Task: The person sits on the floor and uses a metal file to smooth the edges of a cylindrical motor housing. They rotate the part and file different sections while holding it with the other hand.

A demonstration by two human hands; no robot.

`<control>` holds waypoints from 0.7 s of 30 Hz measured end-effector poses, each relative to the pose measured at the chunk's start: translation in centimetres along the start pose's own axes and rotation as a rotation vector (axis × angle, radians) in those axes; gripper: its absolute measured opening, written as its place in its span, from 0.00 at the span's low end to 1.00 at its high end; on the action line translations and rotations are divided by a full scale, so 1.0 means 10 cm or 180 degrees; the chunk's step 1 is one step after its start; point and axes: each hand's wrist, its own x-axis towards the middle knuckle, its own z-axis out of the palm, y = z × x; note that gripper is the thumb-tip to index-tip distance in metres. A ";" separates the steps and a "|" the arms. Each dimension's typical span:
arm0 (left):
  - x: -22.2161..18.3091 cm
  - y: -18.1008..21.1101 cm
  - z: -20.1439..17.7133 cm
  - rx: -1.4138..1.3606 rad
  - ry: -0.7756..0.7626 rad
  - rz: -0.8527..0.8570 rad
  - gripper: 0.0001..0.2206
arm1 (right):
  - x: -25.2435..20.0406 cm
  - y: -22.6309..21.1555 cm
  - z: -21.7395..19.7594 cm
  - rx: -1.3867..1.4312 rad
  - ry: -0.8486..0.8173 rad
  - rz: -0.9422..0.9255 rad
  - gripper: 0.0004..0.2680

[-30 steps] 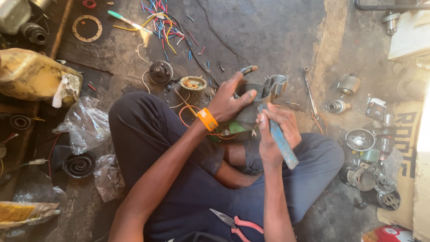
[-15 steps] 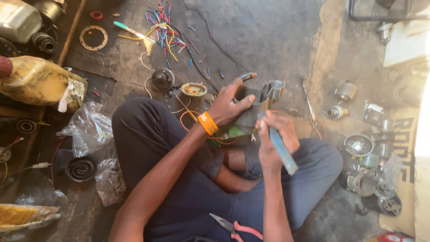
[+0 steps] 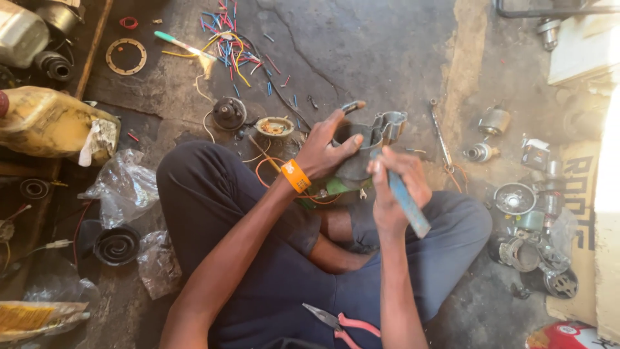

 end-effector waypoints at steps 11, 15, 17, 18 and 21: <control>0.03 -0.04 -0.01 -0.0079 -0.0059 0.0051 0.28 | 0.00 0.03 -0.03 -0.0062 0.0014 0.0183 0.03; 0.05 -0.04 -0.02 0.0107 0.0032 0.0109 0.27 | 0.05 0.07 -0.02 -0.0327 -0.0073 -0.0340 0.02; -0.01 -0.04 0.01 0.0119 -0.0037 0.0196 0.27 | -0.02 0.07 -0.04 0.0016 0.0067 0.0105 0.02; -0.01 -0.03 0.00 0.0053 -0.0082 0.0346 0.28 | -0.03 0.07 -0.04 0.0204 0.0148 0.0294 0.03; 0.00 0.03 -0.03 -0.0054 -0.0158 0.0076 0.30 | 0.00 0.07 -0.03 0.0034 0.0035 0.0078 0.03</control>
